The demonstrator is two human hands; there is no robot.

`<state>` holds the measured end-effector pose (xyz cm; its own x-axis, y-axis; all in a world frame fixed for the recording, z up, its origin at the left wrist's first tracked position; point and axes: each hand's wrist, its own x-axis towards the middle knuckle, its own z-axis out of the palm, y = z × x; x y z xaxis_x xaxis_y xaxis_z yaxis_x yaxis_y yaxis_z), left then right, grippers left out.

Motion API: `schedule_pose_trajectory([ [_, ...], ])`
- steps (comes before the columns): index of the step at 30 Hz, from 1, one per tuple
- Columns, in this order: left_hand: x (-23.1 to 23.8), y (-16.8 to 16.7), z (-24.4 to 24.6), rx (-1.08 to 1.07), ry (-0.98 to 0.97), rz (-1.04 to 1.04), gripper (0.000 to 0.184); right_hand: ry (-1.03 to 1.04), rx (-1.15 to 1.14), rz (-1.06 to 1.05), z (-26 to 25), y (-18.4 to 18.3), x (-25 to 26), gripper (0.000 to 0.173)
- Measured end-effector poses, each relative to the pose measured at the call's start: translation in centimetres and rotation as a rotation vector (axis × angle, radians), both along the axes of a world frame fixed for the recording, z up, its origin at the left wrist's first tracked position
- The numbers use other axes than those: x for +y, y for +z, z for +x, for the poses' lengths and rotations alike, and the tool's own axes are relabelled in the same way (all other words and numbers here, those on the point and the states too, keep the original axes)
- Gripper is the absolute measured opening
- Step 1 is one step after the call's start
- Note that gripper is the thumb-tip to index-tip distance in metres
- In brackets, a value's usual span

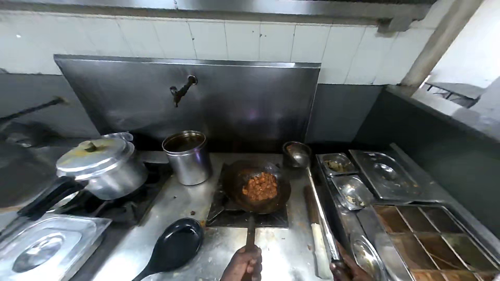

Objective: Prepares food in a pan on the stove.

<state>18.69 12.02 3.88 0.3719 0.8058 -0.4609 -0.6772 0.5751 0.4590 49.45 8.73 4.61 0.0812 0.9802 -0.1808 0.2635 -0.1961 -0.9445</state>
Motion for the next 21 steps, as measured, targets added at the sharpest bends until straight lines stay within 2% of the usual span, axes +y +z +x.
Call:
schedule_pose_trajectory([
  [6,0.7,-4.7,-1.6,-0.099,-0.005,0.019,0.011,0.206,-0.199,-0.186,-0.8,0.3,2.0,0.067],
  [9,2.1,-5.9,-2.4,-0.036,-0.01,0.021,0.01,0.399,-0.418,-0.269,-0.6,1.6,3.7,0.065],
  [12,3.5,-7.1,-3.5,-0.02,0.01,-0.006,0.008,0.55,-0.739,-0.333,-2.8,3.4,6.1,0.062],
  [15,4.5,-7.9,-3.8,0.035,0.008,-0.018,0.005,0.514,-0.935,-0.378,-7.1,1.9,9.6,0.061],
  [17,4.6,-8.9,-4.0,0.068,0.005,-0.032,0.005,0.43,-0.852,-0.357,-9.3,-0.7,11.9,0.06],
  [21,4.8,-9.3,-5.7,0.113,-0.025,-0.03,0.008,0.18,-0.326,-0.349,-12.2,-4.4,12.8,0.061],
])
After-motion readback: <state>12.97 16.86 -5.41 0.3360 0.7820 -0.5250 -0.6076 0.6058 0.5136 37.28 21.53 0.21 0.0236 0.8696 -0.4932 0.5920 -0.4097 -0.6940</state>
